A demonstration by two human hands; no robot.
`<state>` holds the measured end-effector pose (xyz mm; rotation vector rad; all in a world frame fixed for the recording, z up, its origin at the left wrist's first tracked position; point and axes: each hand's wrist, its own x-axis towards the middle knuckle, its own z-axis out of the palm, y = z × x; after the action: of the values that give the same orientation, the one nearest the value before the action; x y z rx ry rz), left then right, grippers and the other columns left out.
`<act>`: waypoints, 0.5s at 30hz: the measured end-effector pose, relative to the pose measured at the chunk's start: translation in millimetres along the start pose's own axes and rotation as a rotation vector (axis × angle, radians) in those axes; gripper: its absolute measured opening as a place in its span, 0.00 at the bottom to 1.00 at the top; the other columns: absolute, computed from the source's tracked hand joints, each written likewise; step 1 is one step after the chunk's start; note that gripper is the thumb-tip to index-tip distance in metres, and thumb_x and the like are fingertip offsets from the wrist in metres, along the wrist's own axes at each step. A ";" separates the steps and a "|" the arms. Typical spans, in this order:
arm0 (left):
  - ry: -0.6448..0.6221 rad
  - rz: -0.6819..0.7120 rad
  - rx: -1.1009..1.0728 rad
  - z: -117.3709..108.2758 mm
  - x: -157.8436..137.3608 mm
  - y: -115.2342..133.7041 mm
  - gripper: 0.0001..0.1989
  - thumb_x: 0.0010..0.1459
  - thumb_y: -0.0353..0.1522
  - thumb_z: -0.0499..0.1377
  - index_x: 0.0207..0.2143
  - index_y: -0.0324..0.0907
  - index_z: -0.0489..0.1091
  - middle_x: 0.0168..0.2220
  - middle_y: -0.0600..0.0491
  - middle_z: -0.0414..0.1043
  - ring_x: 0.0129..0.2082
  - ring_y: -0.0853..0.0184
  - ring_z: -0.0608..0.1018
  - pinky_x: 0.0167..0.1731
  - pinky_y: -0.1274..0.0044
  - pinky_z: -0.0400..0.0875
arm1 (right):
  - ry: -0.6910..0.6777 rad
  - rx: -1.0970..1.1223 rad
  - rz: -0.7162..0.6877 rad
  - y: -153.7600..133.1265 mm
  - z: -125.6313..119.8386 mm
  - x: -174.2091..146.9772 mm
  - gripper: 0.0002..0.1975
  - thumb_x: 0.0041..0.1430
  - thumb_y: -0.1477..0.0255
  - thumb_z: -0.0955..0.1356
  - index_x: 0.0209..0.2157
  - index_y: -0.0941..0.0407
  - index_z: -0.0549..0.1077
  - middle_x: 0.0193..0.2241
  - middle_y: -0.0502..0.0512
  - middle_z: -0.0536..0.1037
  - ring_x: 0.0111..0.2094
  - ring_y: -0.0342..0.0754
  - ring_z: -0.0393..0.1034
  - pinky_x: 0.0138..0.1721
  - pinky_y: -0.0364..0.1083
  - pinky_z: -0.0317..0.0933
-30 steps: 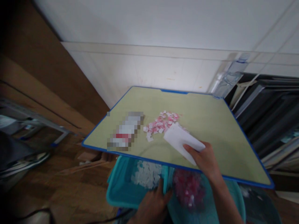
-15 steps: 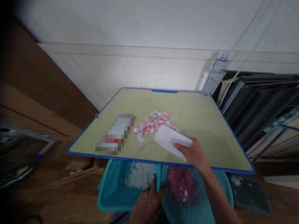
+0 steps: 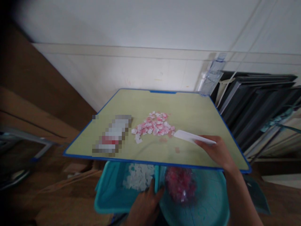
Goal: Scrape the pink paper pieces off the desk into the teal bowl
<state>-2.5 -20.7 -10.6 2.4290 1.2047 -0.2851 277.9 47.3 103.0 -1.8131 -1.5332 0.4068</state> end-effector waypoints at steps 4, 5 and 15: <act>-0.005 0.000 0.015 0.6 0.2 -0.4 0.29 0.52 0.24 0.50 0.56 0.51 0.54 0.58 0.38 0.49 0.37 0.58 0.74 0.35 0.68 0.69 | -0.070 -0.034 0.017 -7.6 5.2 2.6 0.15 0.48 0.60 0.67 0.28 0.57 0.78 0.17 0.51 0.74 0.18 0.46 0.66 0.16 0.43 0.57; -0.005 0.003 0.017 1.1 0.3 -0.7 0.29 0.52 0.24 0.50 0.56 0.51 0.54 0.58 0.37 0.49 0.37 0.58 0.75 0.35 0.67 0.69 | -0.066 -0.044 0.020 -7.7 7.1 4.8 0.16 0.48 0.60 0.67 0.27 0.58 0.78 0.16 0.50 0.74 0.17 0.46 0.65 0.16 0.43 0.57; 0.042 0.011 0.018 9.2 0.6 -2.5 0.29 0.52 0.24 0.51 0.55 0.53 0.55 0.57 0.35 0.50 0.36 0.56 0.75 0.33 0.67 0.69 | -0.041 -0.002 -0.037 -5.9 20.1 12.2 0.18 0.52 0.62 0.64 0.29 0.61 0.78 0.18 0.53 0.75 0.18 0.45 0.65 0.17 0.42 0.55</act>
<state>-4.1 -23.0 -19.7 2.4677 1.2114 -0.2447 263.6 65.5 95.6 -1.7847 -1.5933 0.4268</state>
